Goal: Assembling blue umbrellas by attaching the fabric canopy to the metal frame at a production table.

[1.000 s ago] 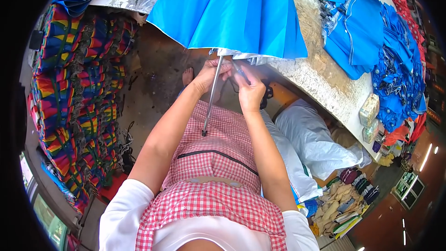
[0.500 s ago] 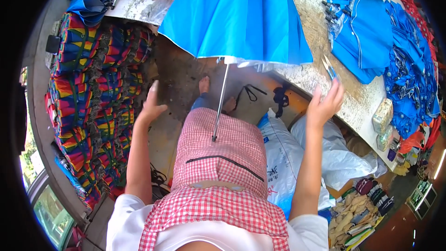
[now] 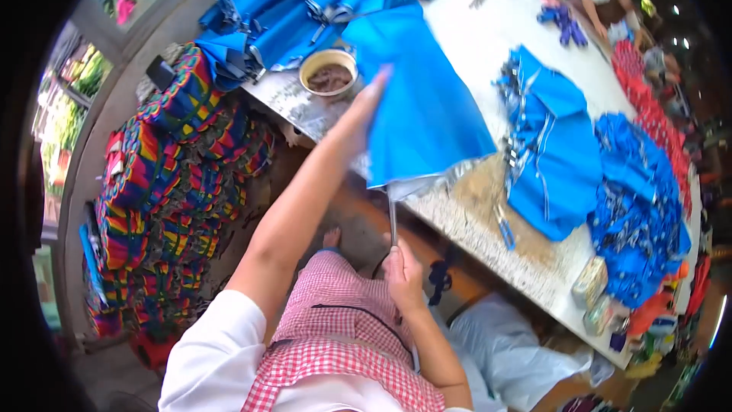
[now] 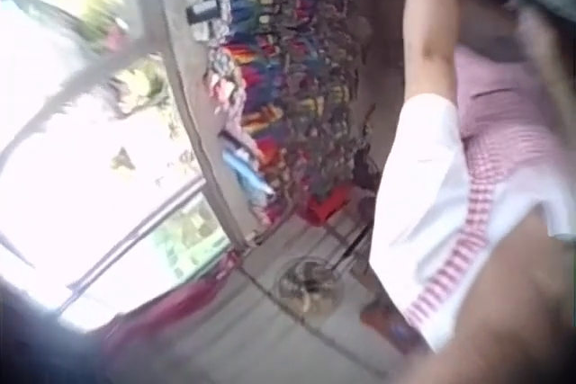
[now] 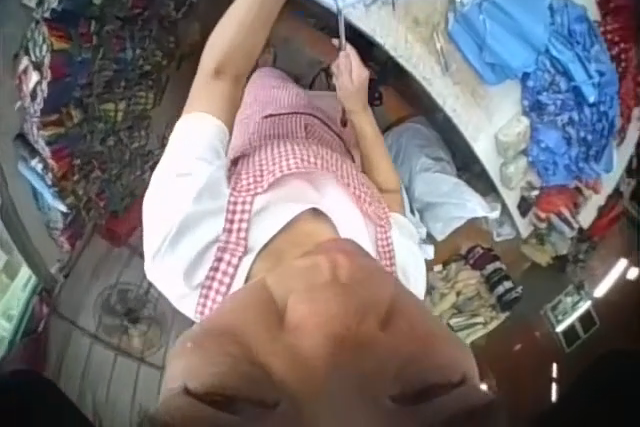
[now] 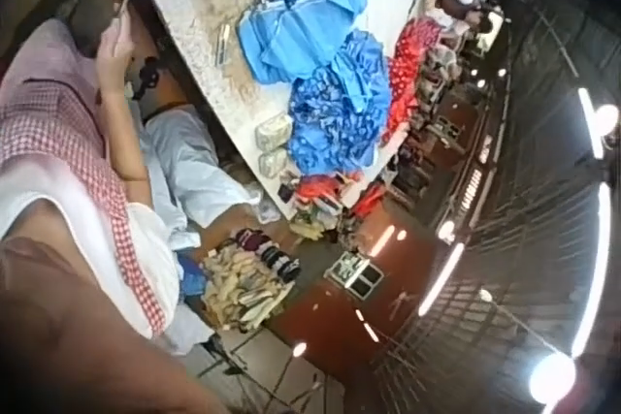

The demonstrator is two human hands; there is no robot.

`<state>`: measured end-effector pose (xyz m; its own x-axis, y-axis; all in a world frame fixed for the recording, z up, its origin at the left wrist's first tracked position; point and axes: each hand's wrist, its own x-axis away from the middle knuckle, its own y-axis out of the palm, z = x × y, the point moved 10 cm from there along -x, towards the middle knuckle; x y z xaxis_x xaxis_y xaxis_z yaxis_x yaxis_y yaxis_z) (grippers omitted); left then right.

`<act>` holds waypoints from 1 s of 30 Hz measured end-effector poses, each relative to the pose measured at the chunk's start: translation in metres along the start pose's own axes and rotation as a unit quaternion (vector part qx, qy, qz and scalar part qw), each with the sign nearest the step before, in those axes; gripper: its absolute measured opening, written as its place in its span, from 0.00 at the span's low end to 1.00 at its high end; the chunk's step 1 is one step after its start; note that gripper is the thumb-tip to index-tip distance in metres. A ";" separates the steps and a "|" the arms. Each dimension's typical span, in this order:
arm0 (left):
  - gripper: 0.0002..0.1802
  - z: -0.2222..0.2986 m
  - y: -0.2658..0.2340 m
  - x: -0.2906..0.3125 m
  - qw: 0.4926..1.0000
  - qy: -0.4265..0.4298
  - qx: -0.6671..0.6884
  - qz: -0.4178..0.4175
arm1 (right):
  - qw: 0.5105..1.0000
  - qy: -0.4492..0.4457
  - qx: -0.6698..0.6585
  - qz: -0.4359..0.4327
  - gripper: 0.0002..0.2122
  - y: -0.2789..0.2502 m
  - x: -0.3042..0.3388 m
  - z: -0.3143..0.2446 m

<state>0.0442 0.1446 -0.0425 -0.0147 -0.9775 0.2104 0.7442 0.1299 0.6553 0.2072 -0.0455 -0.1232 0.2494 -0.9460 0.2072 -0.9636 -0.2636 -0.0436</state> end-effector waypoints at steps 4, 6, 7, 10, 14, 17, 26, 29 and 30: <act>0.22 0.171 0.158 0.056 0.886 0.453 -0.084 -0.042 | 0.853 -0.248 0.384 0.253 0.15 -0.075 -0.002 -0.107; 0.24 0.170 0.174 0.072 0.829 0.540 -0.145 -0.022 | 0.852 -0.228 0.301 0.363 0.15 -0.122 0.035 -0.108; 0.25 0.153 0.187 0.080 0.769 0.609 -0.196 -0.011 | 0.837 -0.238 0.268 0.412 0.15 -0.146 0.052 -0.105; 0.30 -0.018 0.110 -0.003 0.823 0.457 -0.336 0.009 | 0.849 -0.247 0.232 0.406 0.14 -0.158 0.060 -0.115; 0.32 -0.055 0.139 0.065 0.760 0.404 -0.461 -0.216 | 0.817 -0.290 0.212 0.451 0.13 -0.183 0.069 -0.220; 0.32 -0.047 0.130 0.095 0.746 0.207 -0.531 -0.343 | 0.760 -0.402 0.385 0.337 0.12 -0.150 0.043 -0.280; 0.33 0.037 0.004 0.022 0.724 0.080 -0.658 -0.192 | 0.920 -0.252 0.259 0.152 0.06 -0.057 -0.151 -0.265; 0.34 0.104 -0.061 -0.024 0.694 0.141 -0.705 -0.051 | 0.877 -0.335 0.309 0.152 0.07 0.004 -0.221 -0.276; 0.31 0.164 -0.052 -0.040 0.607 0.290 -0.740 -0.015 | 0.862 -0.375 0.298 0.169 0.09 0.020 -0.226 -0.301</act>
<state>-0.1036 0.2038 0.0336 -0.1249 -0.9253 -0.3580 0.5411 0.2389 -0.8063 0.1028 0.2202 0.1233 0.1718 -0.7851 -0.5951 -0.8285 0.2117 -0.5184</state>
